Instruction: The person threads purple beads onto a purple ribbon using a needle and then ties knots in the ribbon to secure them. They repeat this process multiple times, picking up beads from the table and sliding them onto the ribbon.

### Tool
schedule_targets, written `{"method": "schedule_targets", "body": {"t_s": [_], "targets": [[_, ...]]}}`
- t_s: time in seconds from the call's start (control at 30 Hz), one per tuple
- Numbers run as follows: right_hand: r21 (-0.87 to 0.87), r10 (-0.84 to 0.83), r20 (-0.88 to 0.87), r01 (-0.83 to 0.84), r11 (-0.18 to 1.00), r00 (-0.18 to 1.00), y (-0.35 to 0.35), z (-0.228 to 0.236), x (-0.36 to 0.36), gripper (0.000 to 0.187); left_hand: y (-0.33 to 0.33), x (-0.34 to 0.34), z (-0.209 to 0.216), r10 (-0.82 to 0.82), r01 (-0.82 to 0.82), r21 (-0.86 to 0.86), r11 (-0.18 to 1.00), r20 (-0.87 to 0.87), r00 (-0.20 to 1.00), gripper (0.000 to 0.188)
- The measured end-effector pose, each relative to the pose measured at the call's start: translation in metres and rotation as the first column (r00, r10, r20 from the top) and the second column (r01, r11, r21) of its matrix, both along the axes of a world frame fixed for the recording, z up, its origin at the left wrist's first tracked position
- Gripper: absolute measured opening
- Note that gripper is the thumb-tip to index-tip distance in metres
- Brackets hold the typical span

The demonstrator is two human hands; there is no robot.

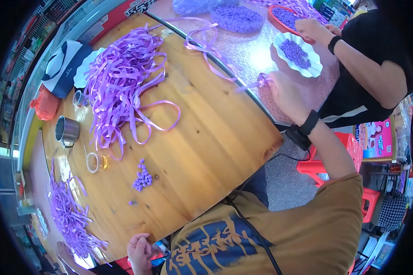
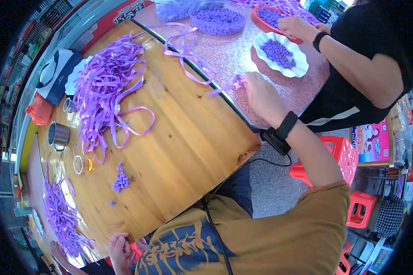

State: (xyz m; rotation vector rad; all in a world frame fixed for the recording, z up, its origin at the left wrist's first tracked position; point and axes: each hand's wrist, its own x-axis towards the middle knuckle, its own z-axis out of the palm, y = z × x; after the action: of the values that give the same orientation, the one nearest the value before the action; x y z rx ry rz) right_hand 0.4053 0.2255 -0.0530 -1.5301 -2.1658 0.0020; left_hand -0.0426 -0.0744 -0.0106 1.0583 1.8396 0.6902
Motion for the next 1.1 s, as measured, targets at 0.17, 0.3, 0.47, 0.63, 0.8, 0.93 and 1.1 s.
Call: {"method": "schedule_targets", "body": {"t_s": [0.17, 0.3, 0.47, 0.63, 0.8, 0.93, 1.1], "targets": [[-0.107, -0.034, -0.347, -0.004, 0.994, 0.937, 0.03, 0.053, -0.044, 0.026, 0.001, -0.001, 0.004, 0.022, -0.027, -0.087, 0.996, -0.051, 0.998, 0.02], [-0.095, 0.026, -0.127, -0.038, 0.995, 0.992, 0.079, 0.047, -0.086, 0.043, -0.008, -0.019, -0.023, 0.241, -0.222, -0.095, 0.97, 0.304, 0.922, 0.018], [-0.383, 0.001, 0.036, 0.013, 0.924, 0.999, 0.116, 0.036, -0.115, 0.076, -0.02, -0.028, -0.039, 0.334, -0.354, -0.072, 0.932, 0.55, 0.766, 0.018], [-0.422, -0.006, 0.096, 0.046, 0.905, 0.995, 0.146, 0.021, -0.126, 0.051, -0.021, -0.025, -0.043, 0.314, -0.357, -0.024, 0.934, 0.531, 0.787, 0.018], [-0.381, 0.084, 0.191, -0.005, 0.925, 0.978, 0.148, 0.005, -0.097, 0.025, -0.013, -0.012, -0.011, 0.399, -0.32, -0.247, 0.915, 0.425, 0.813, 0.022], [-0.668, 0.069, -0.577, -0.519, 0.534, 0.814, 0.062, 0.054, -0.109, 0.022, -0.013, -0.019, -0.012, 0.379, -0.281, -0.265, 0.922, 0.479, 0.792, 0.024], [-0.611, -0.051, -0.716, -0.59, 0.527, 0.696, -0.044, 0.134, -0.12, 0.015, -0.018, -0.03, -0.025, 0.373, -0.3, -0.222, 0.928, 0.555, 0.743, 0.02]]}}
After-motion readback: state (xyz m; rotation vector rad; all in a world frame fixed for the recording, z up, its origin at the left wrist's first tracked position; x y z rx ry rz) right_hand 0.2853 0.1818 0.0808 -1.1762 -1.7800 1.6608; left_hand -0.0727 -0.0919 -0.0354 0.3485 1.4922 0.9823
